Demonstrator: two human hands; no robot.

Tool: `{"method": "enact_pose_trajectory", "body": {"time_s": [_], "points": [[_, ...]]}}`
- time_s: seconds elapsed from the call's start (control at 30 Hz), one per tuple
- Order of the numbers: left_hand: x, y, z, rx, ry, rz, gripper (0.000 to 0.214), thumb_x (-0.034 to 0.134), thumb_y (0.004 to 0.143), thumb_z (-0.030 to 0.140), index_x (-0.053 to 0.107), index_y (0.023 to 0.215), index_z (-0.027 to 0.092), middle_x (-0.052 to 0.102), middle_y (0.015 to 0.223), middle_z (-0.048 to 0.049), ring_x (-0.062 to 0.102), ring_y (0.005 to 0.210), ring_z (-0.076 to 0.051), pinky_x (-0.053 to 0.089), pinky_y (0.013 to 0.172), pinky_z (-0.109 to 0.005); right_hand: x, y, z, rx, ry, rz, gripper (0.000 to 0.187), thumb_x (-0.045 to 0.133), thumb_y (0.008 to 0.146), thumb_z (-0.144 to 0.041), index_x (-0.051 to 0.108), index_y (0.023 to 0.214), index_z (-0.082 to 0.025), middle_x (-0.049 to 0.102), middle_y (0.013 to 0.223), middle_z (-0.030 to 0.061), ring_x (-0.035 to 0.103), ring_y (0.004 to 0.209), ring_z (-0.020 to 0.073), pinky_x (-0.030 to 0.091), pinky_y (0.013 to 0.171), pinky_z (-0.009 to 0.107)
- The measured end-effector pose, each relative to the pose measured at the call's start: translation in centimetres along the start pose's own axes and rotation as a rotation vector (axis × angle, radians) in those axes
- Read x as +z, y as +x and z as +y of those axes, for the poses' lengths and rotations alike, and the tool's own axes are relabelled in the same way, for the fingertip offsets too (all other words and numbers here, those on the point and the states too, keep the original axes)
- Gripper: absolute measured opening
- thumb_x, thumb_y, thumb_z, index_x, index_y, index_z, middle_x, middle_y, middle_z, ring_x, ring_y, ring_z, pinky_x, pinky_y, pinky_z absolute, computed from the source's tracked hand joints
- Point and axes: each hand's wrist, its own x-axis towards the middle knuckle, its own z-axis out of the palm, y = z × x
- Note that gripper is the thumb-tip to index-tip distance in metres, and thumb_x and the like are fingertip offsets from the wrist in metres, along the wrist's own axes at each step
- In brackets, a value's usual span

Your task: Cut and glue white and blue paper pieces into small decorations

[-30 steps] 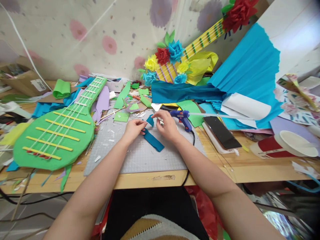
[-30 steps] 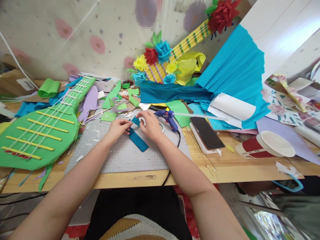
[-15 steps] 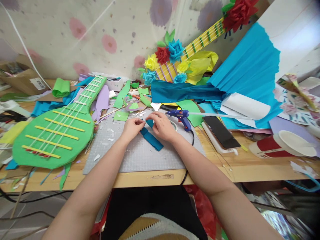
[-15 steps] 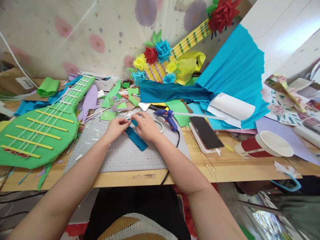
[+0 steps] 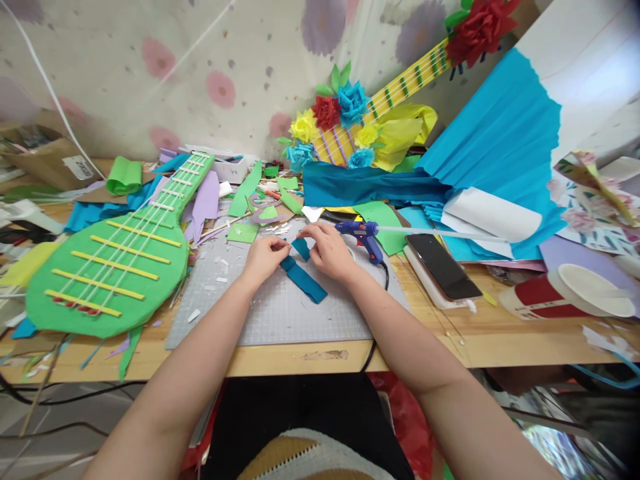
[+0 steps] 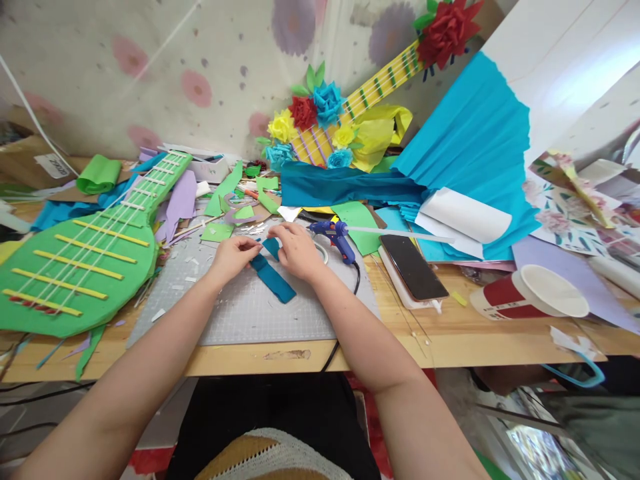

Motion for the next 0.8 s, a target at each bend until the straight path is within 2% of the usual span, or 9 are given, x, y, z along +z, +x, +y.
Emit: {"method": "enact_pose_trajectory", "body": {"time_s": [0.2,0.3,0.43,0.57,0.67,0.8], "points": [[0.0,0.0,0.1,-0.007,-0.018,-0.013,0.020,0.062,0.063,0.033,0.067,0.072,0.016,0.063,0.061,-0.0008,0.050,0.047,-0.010,0.040,0.044,-0.021,-0.1,0.0,0.0,0.017,-0.006,-0.022,0.043,0.038,0.065,-0.003,0.054,0.103,-0.018,0.056,0.105,0.0111,0.047,0.104,0.0246,0.036,0.091,0.040],[0.0,-0.1,0.1,0.012,0.008,-0.008,0.019,0.062,0.064,0.032,0.067,0.073,0.016,0.063,0.062,-0.0012,0.053,0.052,-0.011,0.042,0.049,-0.022,-0.2,0.0,-0.2,0.021,0.003,-0.028,0.044,0.039,0.066,-0.003,0.054,0.104,-0.016,0.056,0.104,0.0113,0.047,0.104,0.0239,0.036,0.091,0.039],[0.0,-0.1,0.2,0.044,0.042,0.011,0.017,0.061,0.065,0.031,0.067,0.072,0.017,0.064,0.064,-0.0019,0.057,0.062,-0.014,0.045,0.057,-0.023,0.0,0.0,0.2,0.023,0.028,0.045,0.037,0.041,0.075,-0.008,0.054,0.108,-0.018,0.056,0.106,0.0104,0.045,0.106,0.0228,0.036,0.092,0.039],[-0.1,-0.1,0.3,0.112,0.142,-0.002,0.016,0.060,0.067,0.031,0.068,0.072,0.018,0.066,0.070,-0.0024,0.059,0.067,-0.014,0.045,0.062,-0.023,0.6,0.1,1.1,-0.012,0.019,0.067,0.020,0.045,0.085,-0.023,0.061,0.097,-0.023,0.059,0.106,0.0063,0.044,0.104,0.0220,0.035,0.093,0.041],[-0.1,-0.1,0.4,0.161,0.210,-0.022,0.016,0.059,0.069,0.031,0.068,0.073,0.019,0.067,0.075,-0.0029,0.058,0.069,-0.014,0.045,0.065,-0.024,0.9,0.2,1.5,-0.022,-0.006,0.048,0.018,0.047,0.085,-0.028,0.065,0.087,-0.025,0.061,0.105,0.0049,0.044,0.103,0.0221,0.035,0.091,0.042],[-0.2,-0.2,0.3,0.195,0.231,-0.041,0.017,0.057,0.070,0.031,0.068,0.074,0.018,0.066,0.080,-0.0038,0.057,0.069,-0.014,0.045,0.066,-0.024,1.0,0.4,1.6,-0.037,-0.026,0.041,0.019,0.049,0.085,-0.029,0.067,0.083,-0.025,0.063,0.101,0.0040,0.045,0.100,0.0219,0.037,0.089,0.041]]}}
